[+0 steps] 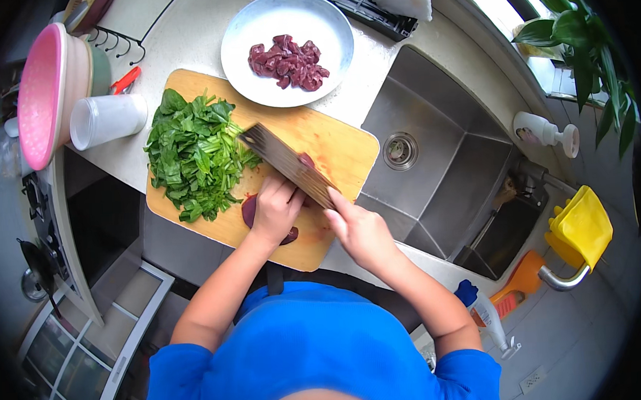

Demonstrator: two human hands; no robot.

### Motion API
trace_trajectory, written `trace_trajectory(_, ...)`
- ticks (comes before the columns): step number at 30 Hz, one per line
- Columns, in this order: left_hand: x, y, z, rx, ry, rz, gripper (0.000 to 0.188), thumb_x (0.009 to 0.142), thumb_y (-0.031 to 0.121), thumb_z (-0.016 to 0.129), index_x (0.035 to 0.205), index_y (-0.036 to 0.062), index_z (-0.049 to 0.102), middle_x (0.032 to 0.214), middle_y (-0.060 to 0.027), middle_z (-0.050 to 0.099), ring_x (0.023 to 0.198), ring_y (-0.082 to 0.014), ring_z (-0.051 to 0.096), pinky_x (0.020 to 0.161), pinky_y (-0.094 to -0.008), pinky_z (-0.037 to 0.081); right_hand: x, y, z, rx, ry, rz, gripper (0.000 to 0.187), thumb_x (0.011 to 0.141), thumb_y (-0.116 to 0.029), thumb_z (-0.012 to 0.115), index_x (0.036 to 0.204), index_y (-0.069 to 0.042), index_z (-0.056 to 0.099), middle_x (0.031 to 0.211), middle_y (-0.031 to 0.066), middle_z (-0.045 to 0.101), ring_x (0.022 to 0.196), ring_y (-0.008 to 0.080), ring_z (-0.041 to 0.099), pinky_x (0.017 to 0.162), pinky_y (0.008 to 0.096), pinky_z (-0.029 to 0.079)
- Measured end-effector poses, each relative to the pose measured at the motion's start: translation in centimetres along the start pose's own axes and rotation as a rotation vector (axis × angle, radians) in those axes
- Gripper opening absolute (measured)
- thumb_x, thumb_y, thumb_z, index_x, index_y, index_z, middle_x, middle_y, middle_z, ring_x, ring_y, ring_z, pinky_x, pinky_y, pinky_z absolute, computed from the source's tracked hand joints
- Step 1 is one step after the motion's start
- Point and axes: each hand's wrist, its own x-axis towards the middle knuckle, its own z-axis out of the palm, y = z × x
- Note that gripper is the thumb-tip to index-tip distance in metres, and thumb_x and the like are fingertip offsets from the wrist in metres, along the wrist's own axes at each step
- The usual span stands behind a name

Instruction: The person slices a large piece of dark red meat into thin strips using a cleaver on a wooden cutting board. The person periodically transfers the sliced meat from the board to a white plate. A pile of chopped green vegetables is visible on the cutting board throughout the task.

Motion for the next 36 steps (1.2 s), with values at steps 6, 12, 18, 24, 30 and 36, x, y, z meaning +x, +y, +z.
trace_trajectory(6,0.2,1.6,-1.0,-0.073,0.157,-0.023,0.018,0.073,-0.002,0.073,0.09,-0.003,0.068,0.095,-0.0152,0.064,0.086,-0.032,0.061,0.077,-0.0385,0.051,-4.1,1.9,-2.6,0.134,0.073,0.038,0.04,0.096,-0.024,0.055,0.13,-0.003,0.053,0.093,0.0243,0.067,0.084,0.0406,0.066,0.075,0.0446,0.055)
trace_trajectory(12,1.2,2.0,-0.3,0.015,0.015,0.057,0.022,0.072,-0.002,0.073,0.093,-0.0026,0.067,0.094,-0.0143,0.063,0.087,-0.0321,0.059,0.077,-0.0385,0.05,-5.4,1.5,-2.8,0.117,0.052,0.063,0.04,0.096,-0.023,0.056,0.131,-0.004,0.053,0.096,0.0231,0.067,0.086,0.0393,0.067,0.075,0.0432,0.054)
trace_trajectory(18,0.9,1.7,0.2,-0.058,0.098,0.008,0.023,0.072,-0.003,0.073,0.094,-0.0015,0.066,0.095,-0.0142,0.063,0.087,-0.0331,0.059,0.078,-0.0394,0.05,-5.9,1.8,-2.7,0.183,0.189,0.043,0.041,0.096,-0.023,0.056,0.132,-0.004,0.052,0.094,0.0225,0.067,0.083,0.0392,0.067,0.074,0.042,0.055)
trace_trajectory(24,0.8,1.5,0.0,-0.033,0.055,0.027,0.025,0.069,-0.007,0.067,0.094,-0.002,0.066,0.097,-0.0162,0.063,0.088,-0.0359,0.06,0.078,-0.0416,0.05,-7.9,1.3,-2.4,0.045,-0.006,0.074,0.042,0.095,-0.026,0.057,0.13,-0.005,0.052,0.083,0.0194,0.066,0.069,0.0388,0.066,0.062,0.046,0.054)
trace_trajectory(30,0.9,0.8,0.3,-0.04,0.021,0.059,0.027,0.069,-0.008,0.065,0.096,-0.0027,0.066,0.097,-0.0182,0.062,0.089,-0.0377,0.06,0.079,-0.0424,0.051,-7.2,0.7,-2.4,-0.018,-0.016,0.105,0.044,0.094,-0.028,0.059,0.13,-0.004,0.052,0.08,0.0203,0.066,0.067,0.0389,0.066,0.06,0.0456,0.055)
trace_trajectory(36,1.1,1.1,0.2,-0.051,0.006,-0.016,0.023,0.07,-0.007,0.066,0.093,-0.0039,0.065,0.096,-0.0186,0.063,0.089,-0.038,0.06,0.08,-0.0417,0.051,-6.4,1.0,-2.1,0.047,0.034,0.076,0.044,0.095,-0.029,0.057,0.13,-0.004,0.052,0.08,0.0204,0.066,0.067,0.0388,0.066,0.06,0.046,0.054)
